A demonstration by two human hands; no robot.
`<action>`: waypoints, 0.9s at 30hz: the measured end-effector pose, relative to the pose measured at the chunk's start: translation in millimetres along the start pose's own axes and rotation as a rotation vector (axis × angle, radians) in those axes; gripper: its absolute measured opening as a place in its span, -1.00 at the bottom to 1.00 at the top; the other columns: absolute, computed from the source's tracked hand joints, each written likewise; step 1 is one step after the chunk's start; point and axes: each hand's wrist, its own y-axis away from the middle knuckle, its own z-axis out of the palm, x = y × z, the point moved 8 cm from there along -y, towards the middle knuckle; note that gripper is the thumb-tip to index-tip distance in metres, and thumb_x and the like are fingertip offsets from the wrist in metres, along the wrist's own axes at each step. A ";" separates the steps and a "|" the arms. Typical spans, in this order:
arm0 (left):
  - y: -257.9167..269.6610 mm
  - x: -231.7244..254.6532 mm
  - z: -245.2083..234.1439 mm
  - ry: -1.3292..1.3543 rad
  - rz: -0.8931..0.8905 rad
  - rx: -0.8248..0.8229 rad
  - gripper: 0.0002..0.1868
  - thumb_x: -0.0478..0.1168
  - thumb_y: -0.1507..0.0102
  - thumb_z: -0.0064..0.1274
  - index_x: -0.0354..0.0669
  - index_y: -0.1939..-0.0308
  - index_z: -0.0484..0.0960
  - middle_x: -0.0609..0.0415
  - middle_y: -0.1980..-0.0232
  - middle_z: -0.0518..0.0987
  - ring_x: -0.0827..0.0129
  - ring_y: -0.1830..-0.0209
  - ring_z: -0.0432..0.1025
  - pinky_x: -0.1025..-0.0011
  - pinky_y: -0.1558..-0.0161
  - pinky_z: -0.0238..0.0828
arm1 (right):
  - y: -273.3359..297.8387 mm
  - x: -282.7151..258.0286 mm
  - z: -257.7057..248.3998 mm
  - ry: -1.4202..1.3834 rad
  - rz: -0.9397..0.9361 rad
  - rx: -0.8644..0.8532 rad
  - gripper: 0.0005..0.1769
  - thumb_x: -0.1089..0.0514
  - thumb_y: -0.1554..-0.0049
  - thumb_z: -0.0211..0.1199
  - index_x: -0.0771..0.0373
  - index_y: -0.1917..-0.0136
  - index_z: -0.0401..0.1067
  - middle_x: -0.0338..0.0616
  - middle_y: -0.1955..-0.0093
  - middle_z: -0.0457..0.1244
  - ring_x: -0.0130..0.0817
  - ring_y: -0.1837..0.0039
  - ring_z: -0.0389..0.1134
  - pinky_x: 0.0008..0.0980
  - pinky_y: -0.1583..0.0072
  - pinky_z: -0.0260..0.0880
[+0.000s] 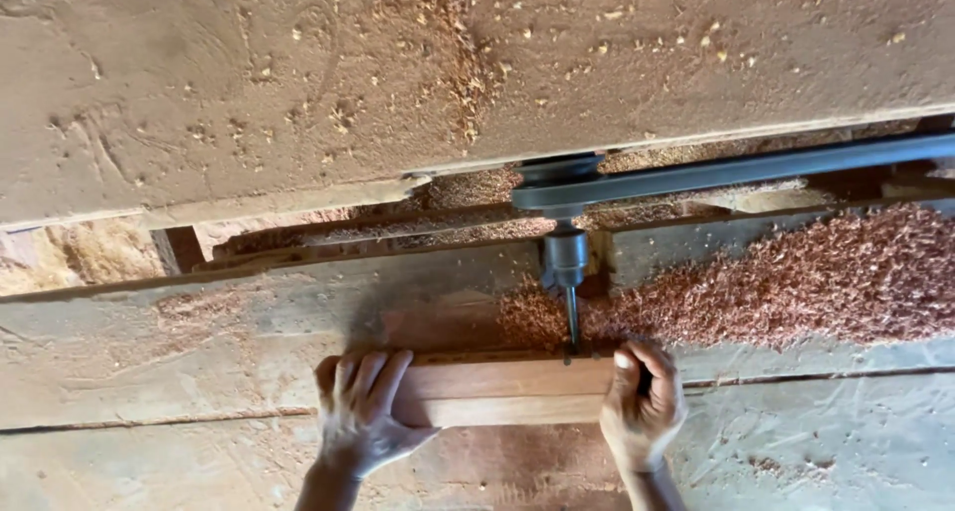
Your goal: Mortising slots into wooden planks using a horizontal boring machine.
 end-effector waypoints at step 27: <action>0.3 -15.3 -1.3 -0.059 -0.022 0.065 0.04 0.77 0.26 0.18 0.13 0.02 0.58 0.17 0.01 0.52 0.21 -0.06 0.39 -0.11 -0.21 0.24 | 2.6 -9.0 9.7 0.106 0.012 0.054 -0.73 0.36 -0.33 0.10 0.27 -0.29 0.33 -0.19 0.03 0.30 -0.56 0.27 0.22 -0.67 0.30 0.31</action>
